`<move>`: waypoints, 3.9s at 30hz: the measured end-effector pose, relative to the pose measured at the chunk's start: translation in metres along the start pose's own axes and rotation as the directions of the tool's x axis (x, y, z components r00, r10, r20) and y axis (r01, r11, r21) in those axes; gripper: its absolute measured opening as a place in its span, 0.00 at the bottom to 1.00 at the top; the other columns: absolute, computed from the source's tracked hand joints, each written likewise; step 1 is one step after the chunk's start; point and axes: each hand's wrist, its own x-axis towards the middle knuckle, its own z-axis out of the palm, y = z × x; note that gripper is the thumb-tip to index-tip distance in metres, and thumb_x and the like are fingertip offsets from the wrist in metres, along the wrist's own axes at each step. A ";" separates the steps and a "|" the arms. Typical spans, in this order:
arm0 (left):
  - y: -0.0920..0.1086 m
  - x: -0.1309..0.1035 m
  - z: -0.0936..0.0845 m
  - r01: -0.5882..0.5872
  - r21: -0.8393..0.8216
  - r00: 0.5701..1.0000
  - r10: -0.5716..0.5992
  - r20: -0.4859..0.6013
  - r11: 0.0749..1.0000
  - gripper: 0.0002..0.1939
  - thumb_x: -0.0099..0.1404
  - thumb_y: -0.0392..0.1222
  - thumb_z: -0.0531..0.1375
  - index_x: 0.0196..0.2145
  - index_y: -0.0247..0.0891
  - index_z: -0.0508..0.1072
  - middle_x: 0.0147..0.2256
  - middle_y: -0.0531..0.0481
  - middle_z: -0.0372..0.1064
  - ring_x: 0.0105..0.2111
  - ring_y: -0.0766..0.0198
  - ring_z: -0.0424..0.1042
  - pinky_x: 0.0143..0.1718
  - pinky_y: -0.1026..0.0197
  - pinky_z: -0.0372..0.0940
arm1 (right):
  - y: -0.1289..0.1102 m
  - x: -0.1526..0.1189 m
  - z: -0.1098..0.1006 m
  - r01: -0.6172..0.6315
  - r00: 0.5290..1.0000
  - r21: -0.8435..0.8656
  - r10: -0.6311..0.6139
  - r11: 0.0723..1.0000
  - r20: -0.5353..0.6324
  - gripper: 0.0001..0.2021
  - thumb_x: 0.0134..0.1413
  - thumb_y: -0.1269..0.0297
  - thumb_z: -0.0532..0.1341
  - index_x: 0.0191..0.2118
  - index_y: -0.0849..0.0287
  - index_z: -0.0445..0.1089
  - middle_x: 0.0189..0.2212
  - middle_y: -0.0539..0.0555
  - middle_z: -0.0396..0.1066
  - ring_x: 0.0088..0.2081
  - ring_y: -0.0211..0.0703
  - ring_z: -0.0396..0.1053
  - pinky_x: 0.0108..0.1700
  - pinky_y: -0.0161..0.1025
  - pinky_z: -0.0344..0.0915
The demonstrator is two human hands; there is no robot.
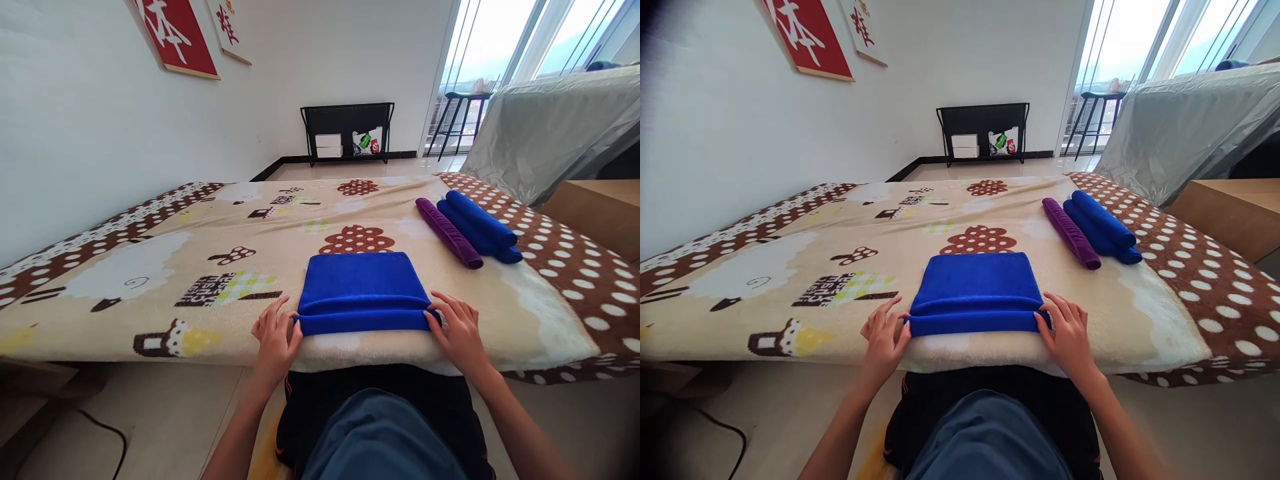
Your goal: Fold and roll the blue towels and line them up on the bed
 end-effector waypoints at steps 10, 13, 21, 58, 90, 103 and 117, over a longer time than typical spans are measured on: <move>0.080 -0.001 0.032 -0.417 -0.079 0.909 0.417 -0.007 0.906 0.20 0.70 0.32 0.52 0.59 0.40 0.65 0.54 0.42 0.72 0.56 0.56 0.68 0.57 0.51 0.58 | -0.090 0.006 0.029 0.250 0.968 0.188 -0.252 0.950 -0.013 0.18 0.64 0.73 0.56 0.56 0.54 0.69 0.50 0.54 0.75 0.51 0.44 0.71 0.54 0.45 0.60; 0.092 0.002 0.039 -0.419 -0.085 0.904 0.424 0.049 0.904 0.22 0.72 0.34 0.51 0.62 0.37 0.62 0.58 0.42 0.68 0.61 0.57 0.65 0.61 0.51 0.55 | -0.101 0.013 0.032 0.235 0.965 0.190 -0.253 0.953 0.076 0.17 0.67 0.69 0.54 0.59 0.56 0.66 0.55 0.55 0.72 0.56 0.46 0.68 0.58 0.47 0.58; 0.046 0.010 0.029 -0.257 -0.013 0.962 0.257 0.087 0.966 0.18 0.74 0.41 0.50 0.59 0.39 0.67 0.56 0.43 0.71 0.58 0.56 0.67 0.61 0.49 0.53 | -0.064 0.014 0.025 0.156 0.971 0.052 -0.163 0.986 0.173 0.20 0.68 0.58 0.54 0.61 0.57 0.64 0.56 0.57 0.71 0.56 0.48 0.68 0.61 0.49 0.55; 0.067 0.019 0.028 -0.094 0.137 0.994 0.084 0.076 0.986 0.18 0.73 0.38 0.47 0.53 0.37 0.71 0.55 0.39 0.72 0.60 0.50 0.67 0.62 0.35 0.44 | -0.043 0.018 0.019 0.019 0.994 -0.174 0.000 0.984 0.113 0.17 0.69 0.58 0.52 0.51 0.62 0.72 0.53 0.59 0.73 0.59 0.53 0.67 0.64 0.55 0.48; 0.003 0.026 0.024 -0.147 0.154 0.986 0.133 0.099 0.977 0.21 0.75 0.43 0.46 0.61 0.38 0.66 0.62 0.42 0.63 0.64 0.52 0.61 0.62 0.44 0.54 | -0.003 0.018 0.020 -0.009 0.981 -0.097 0.027 0.995 0.191 0.22 0.70 0.54 0.48 0.61 0.59 0.65 0.59 0.59 0.68 0.61 0.49 0.65 0.61 0.50 0.58; -0.017 -0.003 -0.002 -0.382 0.070 0.924 0.379 0.046 0.922 0.23 0.67 0.34 0.56 0.59 0.43 0.66 0.55 0.44 0.72 0.57 0.54 0.69 0.57 0.50 0.57 | 0.025 -0.002 -0.007 0.205 0.951 0.149 -0.233 0.967 0.202 0.22 0.62 0.60 0.58 0.61 0.52 0.64 0.59 0.56 0.68 0.58 0.50 0.67 0.57 0.50 0.64; -0.013 0.012 0.003 -0.107 -0.190 0.991 0.120 0.058 0.976 0.14 0.72 0.41 0.51 0.52 0.44 0.69 0.48 0.47 0.73 0.52 0.56 0.68 0.55 0.51 0.59 | 0.012 0.014 -0.004 0.036 0.969 0.135 -0.067 0.990 0.237 0.12 0.67 0.59 0.52 0.48 0.54 0.69 0.61 0.58 0.64 0.57 0.51 0.64 0.55 0.50 0.60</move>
